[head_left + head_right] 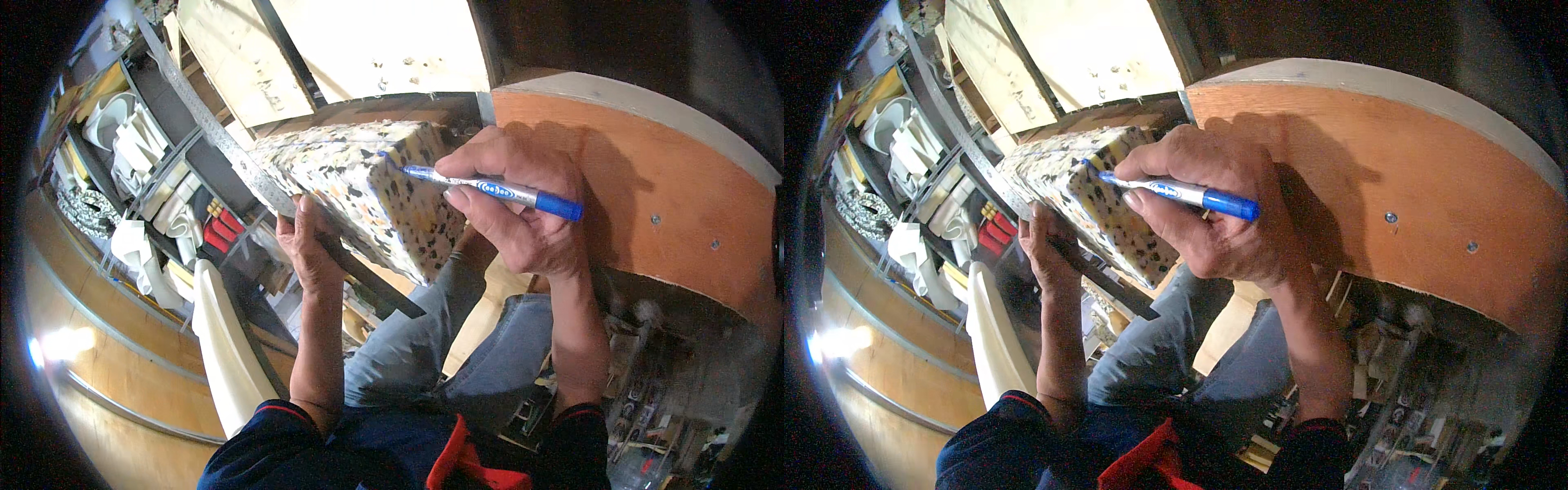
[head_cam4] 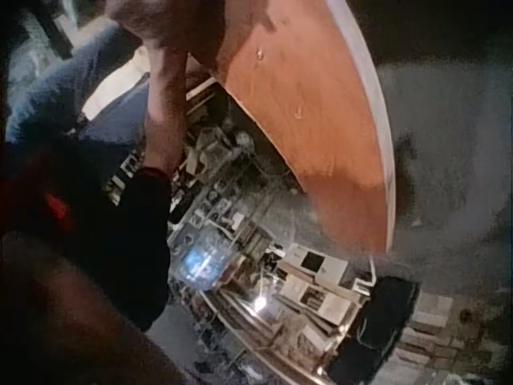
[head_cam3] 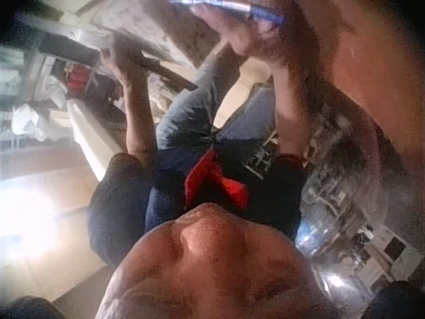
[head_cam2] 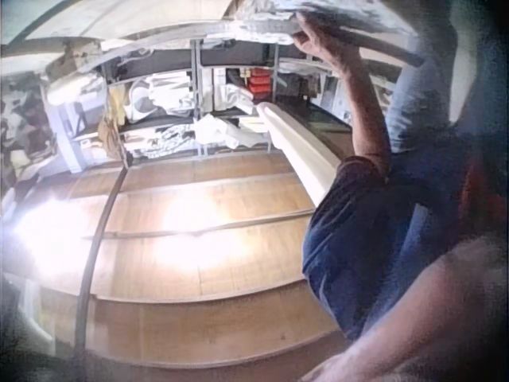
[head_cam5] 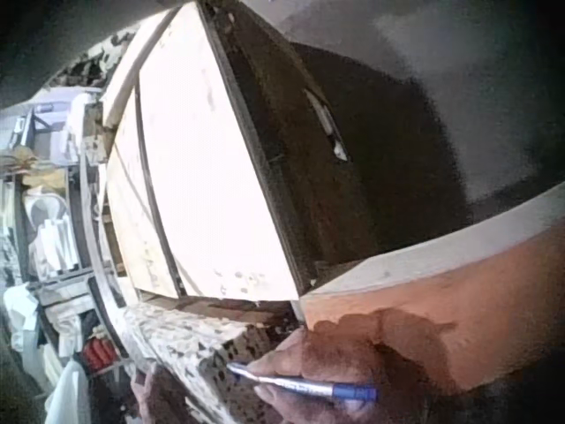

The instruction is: The person measures and marks a curved wooden structure using a metal ruler and a blue marker. They repeatedly position the ruler along edges and surfaces, then draw lines to indicate cut or assembly points.

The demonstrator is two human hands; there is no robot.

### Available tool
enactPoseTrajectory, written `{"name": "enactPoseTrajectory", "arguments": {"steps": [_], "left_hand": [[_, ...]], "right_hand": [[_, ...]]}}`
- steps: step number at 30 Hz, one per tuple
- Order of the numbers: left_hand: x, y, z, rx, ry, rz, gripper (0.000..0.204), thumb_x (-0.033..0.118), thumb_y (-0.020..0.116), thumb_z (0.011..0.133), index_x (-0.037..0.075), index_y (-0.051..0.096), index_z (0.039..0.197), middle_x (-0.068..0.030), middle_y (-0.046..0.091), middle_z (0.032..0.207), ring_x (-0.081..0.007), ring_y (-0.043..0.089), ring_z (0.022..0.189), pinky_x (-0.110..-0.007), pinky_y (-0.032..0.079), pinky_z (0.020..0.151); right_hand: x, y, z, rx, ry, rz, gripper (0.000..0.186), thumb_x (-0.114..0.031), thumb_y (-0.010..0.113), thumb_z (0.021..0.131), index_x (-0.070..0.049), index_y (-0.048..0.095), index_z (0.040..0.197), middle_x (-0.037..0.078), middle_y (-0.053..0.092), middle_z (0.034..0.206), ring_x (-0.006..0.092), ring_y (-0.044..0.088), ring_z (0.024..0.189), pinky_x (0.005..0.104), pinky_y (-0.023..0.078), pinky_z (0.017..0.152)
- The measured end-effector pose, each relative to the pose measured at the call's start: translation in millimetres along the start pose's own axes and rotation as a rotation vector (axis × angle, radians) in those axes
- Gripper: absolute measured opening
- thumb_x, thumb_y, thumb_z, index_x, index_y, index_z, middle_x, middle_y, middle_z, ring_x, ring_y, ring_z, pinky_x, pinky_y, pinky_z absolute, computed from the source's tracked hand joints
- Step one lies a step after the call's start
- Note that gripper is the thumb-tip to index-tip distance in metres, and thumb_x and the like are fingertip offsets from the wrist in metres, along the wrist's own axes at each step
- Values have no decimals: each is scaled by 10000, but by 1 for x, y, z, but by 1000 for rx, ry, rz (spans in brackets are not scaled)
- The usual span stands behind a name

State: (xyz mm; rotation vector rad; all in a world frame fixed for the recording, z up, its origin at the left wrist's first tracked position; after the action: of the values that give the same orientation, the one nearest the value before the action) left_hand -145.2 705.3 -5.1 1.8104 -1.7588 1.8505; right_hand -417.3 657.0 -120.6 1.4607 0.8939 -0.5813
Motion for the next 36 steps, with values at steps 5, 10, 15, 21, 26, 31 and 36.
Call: {"name": "enactPoseTrajectory", "arguments": {"steps": [5, 10, 15, 21, 26, 31, 36], "left_hand": [[-7, -4, 3, 9, -5, -19, 193, 239, 663, 949, 143, 537, 839, 79, 463, 635, -37, 397, 479, -211, 322, 427], [-5, -3, 3, 35, 12, 19, 182, 238, 670, 946, 138, 543, 864, 76, 457, 638, -39, 398, 490, -213, 318, 419], [-3, 1, 1, 26, 4, 17, 185, 239, 679, 939, 132, 546, 868, 75, 457, 648, -37, 399, 517, -203, 322, 453], [0, 4, -1, 46, 3, 15, 196, 243, 715, 911, 116, 567, 901, 66, 485, 672, -45, 417, 540, -208, 332, 485], [-6, -5, 2, 29, -11, -7, 248, 250, 754, 881, 90, 600, 991, 59, 524, 703, -51, 444, 577, -212, 342, 532], [-6, -5, 1, 19, -4, -1, 236, 245, 745, 891, 93, 589, 980, 50, 513, 683, -56, 438, 562, -220, 340, 513], [1, 5, -2, 26, 7, 14, 192, 221, 669, 944, 124, 546, 834, 62, 469, 663, -48, 412, 564, -222, 326, 516]], "right_hand": [[-5, -3, 7, -18, -59, -83, 206, 30, 704, 788, -24, 705, 988, 95, 686, 873, 165, 659, 779, 271, 510, 696], [-2, -1, 8, -3, 4, -51, 205, -42, 748, 802, -37, 702, 1002, 122, 693, 884, 271, 690, 826, 347, 537, 732], [-1, 1, 8, 18, -5, -28, 219, -24, 757, 784, -28, 709, 998, 123, 700, 899, 265, 689, 826, 342, 539, 732], [-2, 2, 9, 12, -30, -50, 233, 2, 741, 776, -29, 717, 1005, 111, 709, 895, 209, 694, 818, 298, 539, 710], [-5, 2, 10, 12, -40, -93, 237, -2, 742, 774, -34, 716, 1007, 108, 710, 895, 210, 693, 820, 303, 538, 711], [-3, 2, 9, 18, -38, -74, 248, -12, 761, 768, -31, 703, 1008, 115, 703, 911, 264, 679, 828, 350, 531, 731], [-5, 3, 9, -4, -12, -77, 231, -14, 754, 770, -32, 704, 995, 112, 700, 904, 266, 676, 818, 350, 528, 724]]}}
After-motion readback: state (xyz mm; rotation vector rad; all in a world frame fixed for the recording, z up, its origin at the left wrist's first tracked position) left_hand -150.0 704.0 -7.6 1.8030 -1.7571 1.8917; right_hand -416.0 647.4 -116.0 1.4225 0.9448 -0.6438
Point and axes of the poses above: each hand's wrist, its own z-axis towards the middle knuckle, its own y-axis out of the palm, x = y × z, the point moved 7 cm from there along z, towards the middle knuckle
